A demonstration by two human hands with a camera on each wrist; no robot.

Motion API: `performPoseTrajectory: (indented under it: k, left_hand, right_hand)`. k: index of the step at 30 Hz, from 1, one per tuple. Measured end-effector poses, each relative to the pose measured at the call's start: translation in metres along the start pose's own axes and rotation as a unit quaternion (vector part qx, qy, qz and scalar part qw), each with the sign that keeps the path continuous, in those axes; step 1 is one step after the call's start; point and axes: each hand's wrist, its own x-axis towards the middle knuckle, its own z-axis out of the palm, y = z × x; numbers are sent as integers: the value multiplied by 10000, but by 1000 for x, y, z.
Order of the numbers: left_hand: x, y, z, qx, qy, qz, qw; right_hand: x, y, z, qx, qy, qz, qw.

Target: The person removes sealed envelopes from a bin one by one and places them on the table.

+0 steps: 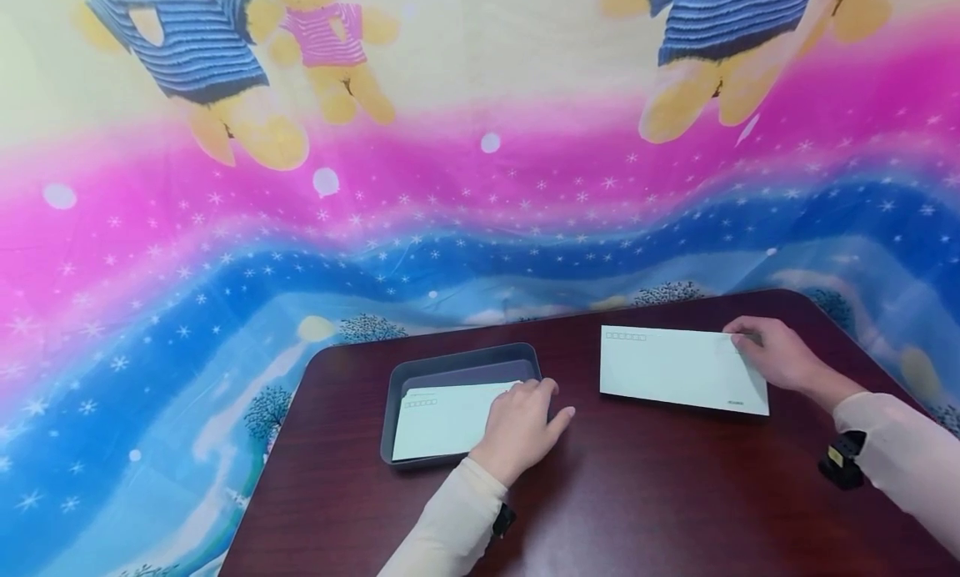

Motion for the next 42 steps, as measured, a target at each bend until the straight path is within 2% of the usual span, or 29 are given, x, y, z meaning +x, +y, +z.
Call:
performPoseTrajectory:
  k: [15,27,33,42]
  left_hand:
    - [7,14,11,132,-277,36,9995]
    - [12,27,16,88,-345,245,9991]
    - [12,32,20,132,-370,252,9989]
    - [14,43,25,204,-456,313,9983]
  right_hand:
    - [4,24,-11,-224,161,268,9993]
    - [8,46,-23,-788,-146,386,9960]
    - [8,54,-25,-1084,-233,299,9934]
    - [6,64,-24,-1653,-139,67,9861]
